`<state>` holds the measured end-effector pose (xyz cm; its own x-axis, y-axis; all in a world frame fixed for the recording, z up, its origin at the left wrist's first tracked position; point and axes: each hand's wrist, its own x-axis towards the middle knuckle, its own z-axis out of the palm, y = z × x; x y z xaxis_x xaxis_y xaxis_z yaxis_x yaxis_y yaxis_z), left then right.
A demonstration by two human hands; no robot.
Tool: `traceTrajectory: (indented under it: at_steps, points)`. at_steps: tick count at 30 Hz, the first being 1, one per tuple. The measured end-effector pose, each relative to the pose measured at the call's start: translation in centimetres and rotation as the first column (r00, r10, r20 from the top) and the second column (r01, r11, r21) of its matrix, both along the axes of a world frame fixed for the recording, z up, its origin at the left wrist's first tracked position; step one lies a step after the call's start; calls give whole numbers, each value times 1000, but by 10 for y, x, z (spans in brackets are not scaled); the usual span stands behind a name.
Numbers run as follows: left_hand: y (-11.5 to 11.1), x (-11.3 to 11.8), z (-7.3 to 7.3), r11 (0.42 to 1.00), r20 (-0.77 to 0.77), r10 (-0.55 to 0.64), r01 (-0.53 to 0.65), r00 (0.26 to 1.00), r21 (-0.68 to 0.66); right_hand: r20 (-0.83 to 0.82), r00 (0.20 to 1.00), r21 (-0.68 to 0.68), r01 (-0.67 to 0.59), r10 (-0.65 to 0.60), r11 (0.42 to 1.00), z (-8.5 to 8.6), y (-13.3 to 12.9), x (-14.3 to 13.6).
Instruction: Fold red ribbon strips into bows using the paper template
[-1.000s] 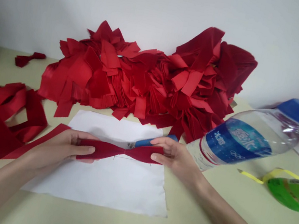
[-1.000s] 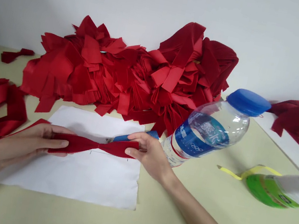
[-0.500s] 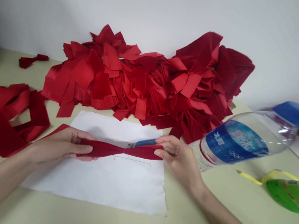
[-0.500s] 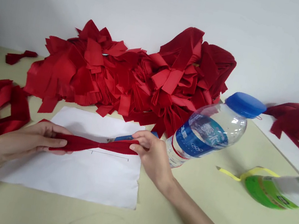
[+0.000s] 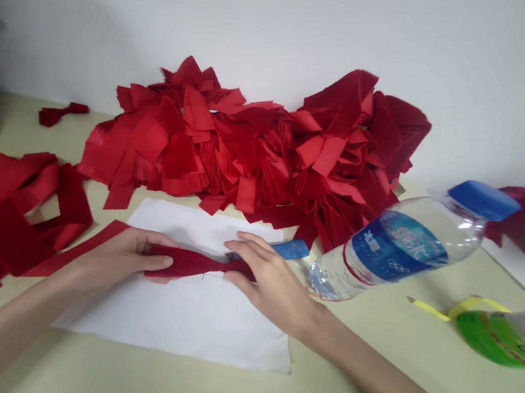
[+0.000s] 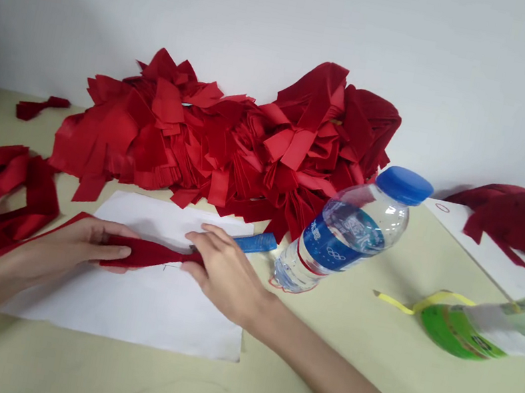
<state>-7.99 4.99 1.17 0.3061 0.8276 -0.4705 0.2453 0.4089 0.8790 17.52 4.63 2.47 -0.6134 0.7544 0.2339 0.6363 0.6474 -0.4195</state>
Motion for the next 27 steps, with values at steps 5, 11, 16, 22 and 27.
traceTrajectory:
  at_steps: [5, 11, 16, 22, 27]
  points:
    - [-2, 1, 3, 999, 27, 32, -32, 999, 0, 16, 1000, -109, 4, -2, 994, 1, 2, -4]
    - [-2, 0, 4, 1000, 81, 22, -21, 996, -17, 21, 999, -133, 30, -27, 991, 5, 3, 19]
    - [-4, 2, 6, 999, 124, 26, -22, 992, -34, 8, 997, -73, 74, -73, 995, 12, -5, 23]
    - [-9, 1, 10, 999, 49, 43, -44, 998, 22, -178, 975, -112, 116, -135, 987, 13, -2, 31]
    - [-7, -2, 8, 995, 89, 102, -102, 991, -7, -228, 966, -172, 81, -120, 982, 10, 6, 23]
